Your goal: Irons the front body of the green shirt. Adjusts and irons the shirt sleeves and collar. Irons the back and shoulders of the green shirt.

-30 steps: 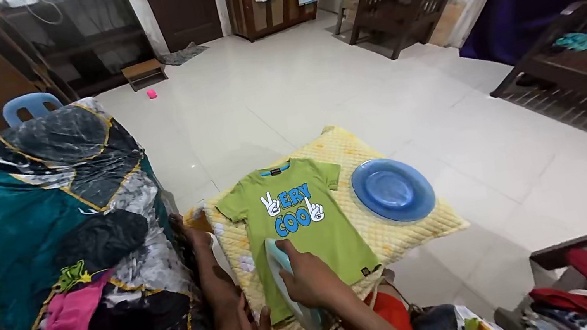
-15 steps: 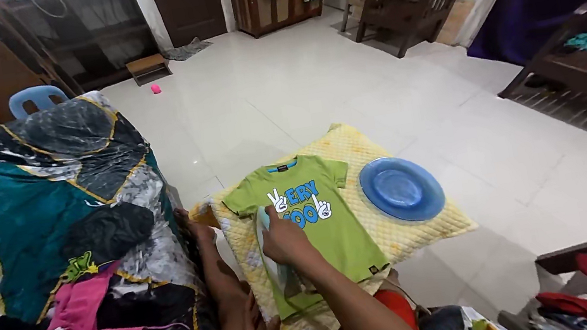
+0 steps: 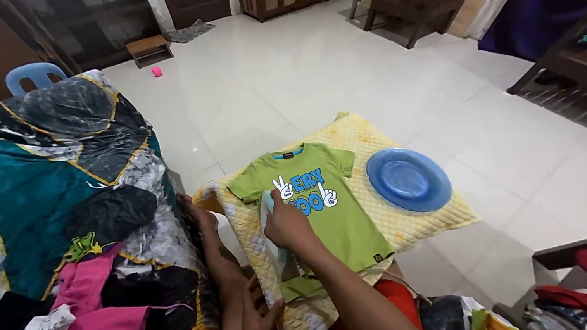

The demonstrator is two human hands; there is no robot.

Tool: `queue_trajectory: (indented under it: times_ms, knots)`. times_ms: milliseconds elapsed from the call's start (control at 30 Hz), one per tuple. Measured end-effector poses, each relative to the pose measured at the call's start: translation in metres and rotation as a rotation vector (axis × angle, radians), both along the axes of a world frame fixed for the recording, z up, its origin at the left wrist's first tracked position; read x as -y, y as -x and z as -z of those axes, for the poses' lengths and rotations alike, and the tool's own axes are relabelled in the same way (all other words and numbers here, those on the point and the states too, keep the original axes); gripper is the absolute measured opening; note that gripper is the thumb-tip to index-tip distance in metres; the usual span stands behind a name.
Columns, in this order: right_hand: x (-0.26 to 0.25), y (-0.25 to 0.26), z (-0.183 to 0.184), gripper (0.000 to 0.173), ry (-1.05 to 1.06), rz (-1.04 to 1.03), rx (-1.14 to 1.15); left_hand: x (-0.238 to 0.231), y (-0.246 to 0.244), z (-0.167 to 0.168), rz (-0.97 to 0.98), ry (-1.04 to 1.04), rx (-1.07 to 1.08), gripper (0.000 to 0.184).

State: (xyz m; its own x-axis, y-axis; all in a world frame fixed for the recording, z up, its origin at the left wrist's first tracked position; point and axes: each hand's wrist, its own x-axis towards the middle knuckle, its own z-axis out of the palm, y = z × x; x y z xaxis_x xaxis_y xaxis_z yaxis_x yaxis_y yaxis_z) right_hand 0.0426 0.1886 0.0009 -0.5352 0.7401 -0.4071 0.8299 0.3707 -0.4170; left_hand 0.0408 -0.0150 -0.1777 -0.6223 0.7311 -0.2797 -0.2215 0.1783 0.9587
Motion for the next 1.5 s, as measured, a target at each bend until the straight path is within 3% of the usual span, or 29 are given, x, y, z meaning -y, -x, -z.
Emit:
queue_trajectory:
  times_ms: [200,467,567,733,833,967,1100,1233,1500]
  knots:
    - [0.050,-0.051,-0.008,0.066,0.050,-0.049,0.084,0.000,-0.004,0.014,-0.027,0.003,-0.017,0.095]
    - [0.052,-0.128,-0.017,0.064,0.114,-0.205,0.188,0.010,0.032,-0.003,0.162,0.091,0.010,0.096]
    - [0.061,-0.160,-0.025,0.065,0.134,-0.214,0.247,0.006,0.043,-0.011,0.105,0.126,-0.120,0.081]
    - [0.066,-0.210,-0.037,0.063,0.181,-0.210,0.259,-0.036,0.050,-0.047,-0.142,0.003,-0.465,0.046]
    - [0.057,-0.229,-0.049,0.061,0.159,-0.141,0.181,-0.077,0.038,-0.082,-0.041,0.014,-0.647,0.045]
    - [0.042,-0.216,-0.051,0.061,0.006,0.041,0.105,-0.135,-0.006,-0.103,0.274,0.183,-0.831,0.068]
    - [0.007,-0.172,-0.032,0.063,-0.032,0.184,0.035,-0.169,-0.044,-0.070,0.348,0.382,-1.083,0.066]
    - [-0.024,-0.141,-0.011,0.062,-0.064,0.315,0.037,-0.164,-0.046,-0.055,0.390,0.483,-1.236,0.060]
    - [-0.101,-0.118,-0.010,0.073,-0.114,0.355,0.040,-0.143,-0.042,-0.055,0.440,0.488,-1.224,0.061]
